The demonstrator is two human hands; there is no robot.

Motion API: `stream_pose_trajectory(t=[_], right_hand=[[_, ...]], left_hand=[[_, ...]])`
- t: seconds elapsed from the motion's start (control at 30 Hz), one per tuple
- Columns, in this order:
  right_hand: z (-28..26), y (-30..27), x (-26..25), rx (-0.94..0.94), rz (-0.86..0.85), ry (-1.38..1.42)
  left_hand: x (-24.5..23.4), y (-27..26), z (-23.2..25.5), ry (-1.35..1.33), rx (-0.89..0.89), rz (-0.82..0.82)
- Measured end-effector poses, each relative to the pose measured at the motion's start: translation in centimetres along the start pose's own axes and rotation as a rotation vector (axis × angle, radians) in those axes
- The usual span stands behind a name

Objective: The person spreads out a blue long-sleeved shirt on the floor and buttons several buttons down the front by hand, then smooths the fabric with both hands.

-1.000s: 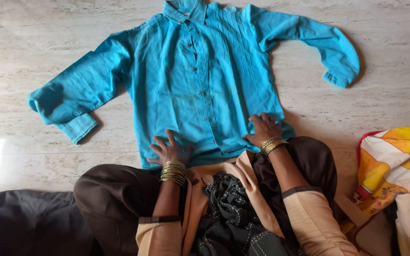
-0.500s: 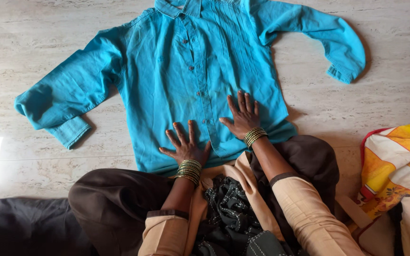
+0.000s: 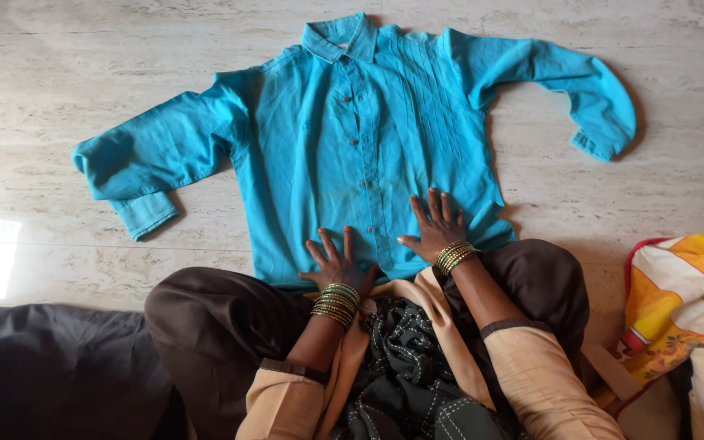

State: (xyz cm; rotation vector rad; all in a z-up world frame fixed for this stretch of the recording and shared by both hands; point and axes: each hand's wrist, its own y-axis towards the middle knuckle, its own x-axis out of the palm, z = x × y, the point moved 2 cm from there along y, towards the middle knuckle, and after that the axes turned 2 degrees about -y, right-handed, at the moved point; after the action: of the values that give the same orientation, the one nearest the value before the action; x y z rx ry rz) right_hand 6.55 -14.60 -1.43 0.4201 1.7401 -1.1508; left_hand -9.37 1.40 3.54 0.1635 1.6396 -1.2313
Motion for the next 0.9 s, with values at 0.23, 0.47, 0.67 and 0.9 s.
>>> stream_pose_trajectory(t=[0.23,0.47,0.67,0.9], right_hand=[[0.4,0.3,-0.9,-0.002,0.145,0.074],[-0.1,4.2,-3.8,-0.100,0.443,0.188],[1.6,13.0,-6.4,-0.083,0.533,0.089],[2.6,17.5,-7.6,0.000,0.560,0.186]], left_hand=[[-2.9,6.8,-3.9,-0.153,0.053,0.419],[-9.4,19.0,-9.0,-0.194,0.195,0.838],[-11.0,23.4,-14.1,-0.300,-0.089,0.584],[-10.4,24.4,-10.8,-0.239,-0.022,0.843]])
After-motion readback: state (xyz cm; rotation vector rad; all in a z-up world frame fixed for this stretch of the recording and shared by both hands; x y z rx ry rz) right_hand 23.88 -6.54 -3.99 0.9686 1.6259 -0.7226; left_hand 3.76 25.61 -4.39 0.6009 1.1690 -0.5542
